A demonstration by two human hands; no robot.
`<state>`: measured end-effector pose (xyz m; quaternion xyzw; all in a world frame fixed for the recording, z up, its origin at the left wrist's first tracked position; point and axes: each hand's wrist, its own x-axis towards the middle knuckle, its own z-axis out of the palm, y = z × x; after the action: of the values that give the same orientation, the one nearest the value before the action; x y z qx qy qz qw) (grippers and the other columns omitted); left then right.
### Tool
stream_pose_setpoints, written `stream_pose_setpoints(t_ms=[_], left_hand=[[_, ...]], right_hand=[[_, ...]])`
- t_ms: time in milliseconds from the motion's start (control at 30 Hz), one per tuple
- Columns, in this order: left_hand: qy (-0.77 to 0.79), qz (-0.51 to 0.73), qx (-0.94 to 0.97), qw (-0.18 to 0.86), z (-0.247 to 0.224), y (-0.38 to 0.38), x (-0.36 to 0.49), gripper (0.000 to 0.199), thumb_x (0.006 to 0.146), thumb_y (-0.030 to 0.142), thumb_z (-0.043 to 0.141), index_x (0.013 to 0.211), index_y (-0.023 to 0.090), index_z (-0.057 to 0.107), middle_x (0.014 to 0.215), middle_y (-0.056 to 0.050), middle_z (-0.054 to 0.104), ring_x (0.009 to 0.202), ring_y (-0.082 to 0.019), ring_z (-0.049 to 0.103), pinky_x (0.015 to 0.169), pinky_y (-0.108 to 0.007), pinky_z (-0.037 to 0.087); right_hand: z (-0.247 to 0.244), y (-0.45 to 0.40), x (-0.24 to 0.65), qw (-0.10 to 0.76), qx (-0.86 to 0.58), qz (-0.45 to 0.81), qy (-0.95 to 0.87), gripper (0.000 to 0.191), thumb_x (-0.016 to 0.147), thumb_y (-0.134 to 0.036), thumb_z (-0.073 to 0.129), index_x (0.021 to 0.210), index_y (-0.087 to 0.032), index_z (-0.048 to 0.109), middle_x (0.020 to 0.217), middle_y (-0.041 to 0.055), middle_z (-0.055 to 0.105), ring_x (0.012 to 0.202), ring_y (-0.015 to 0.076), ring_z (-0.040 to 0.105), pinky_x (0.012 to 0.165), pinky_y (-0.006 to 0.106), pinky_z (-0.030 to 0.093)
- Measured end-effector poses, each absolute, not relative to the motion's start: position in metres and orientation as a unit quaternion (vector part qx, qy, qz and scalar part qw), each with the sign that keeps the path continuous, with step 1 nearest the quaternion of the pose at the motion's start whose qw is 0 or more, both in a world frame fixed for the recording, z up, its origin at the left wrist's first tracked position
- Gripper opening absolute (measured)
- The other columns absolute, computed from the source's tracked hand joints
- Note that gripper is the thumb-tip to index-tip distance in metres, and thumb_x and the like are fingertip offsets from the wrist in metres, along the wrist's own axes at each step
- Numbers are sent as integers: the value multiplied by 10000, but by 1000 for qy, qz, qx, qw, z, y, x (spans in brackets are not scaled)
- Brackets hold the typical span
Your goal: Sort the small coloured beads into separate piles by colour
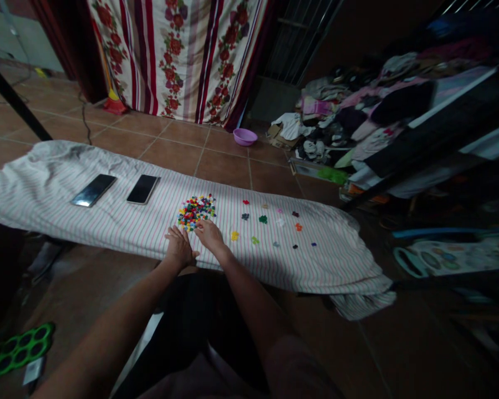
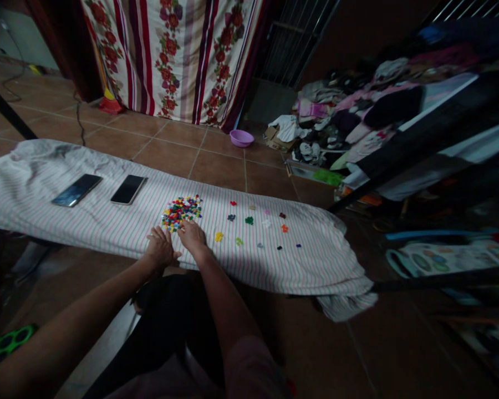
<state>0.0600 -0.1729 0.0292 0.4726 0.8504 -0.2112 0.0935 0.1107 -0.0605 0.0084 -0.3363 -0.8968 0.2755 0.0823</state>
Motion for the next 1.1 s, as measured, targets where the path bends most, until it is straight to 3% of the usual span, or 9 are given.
stream_pose_setpoints(t_ms=[500,1100], left_hand=[[845,-210,486,75,33,-178,60,864,947,578,387,1484,-92,292,1479,-448,288,1383,-561,355,1006,-598,393],[848,-187,493,53,25,-181,58,867,924,571,417,1475,-92,323,1467,-445,325,1362,-558,391,995,-610,396]], right_hand=[[24,-79,107,37,-388,214,-896,240,936,-232,510,1140,-207,635,1181,90,656,1068,195,623,866,291,472],[11,-59,139,133,-384,295,-864,214,888,-167,551,1056,-254,650,991,5,710,933,156,647,837,256,482]])
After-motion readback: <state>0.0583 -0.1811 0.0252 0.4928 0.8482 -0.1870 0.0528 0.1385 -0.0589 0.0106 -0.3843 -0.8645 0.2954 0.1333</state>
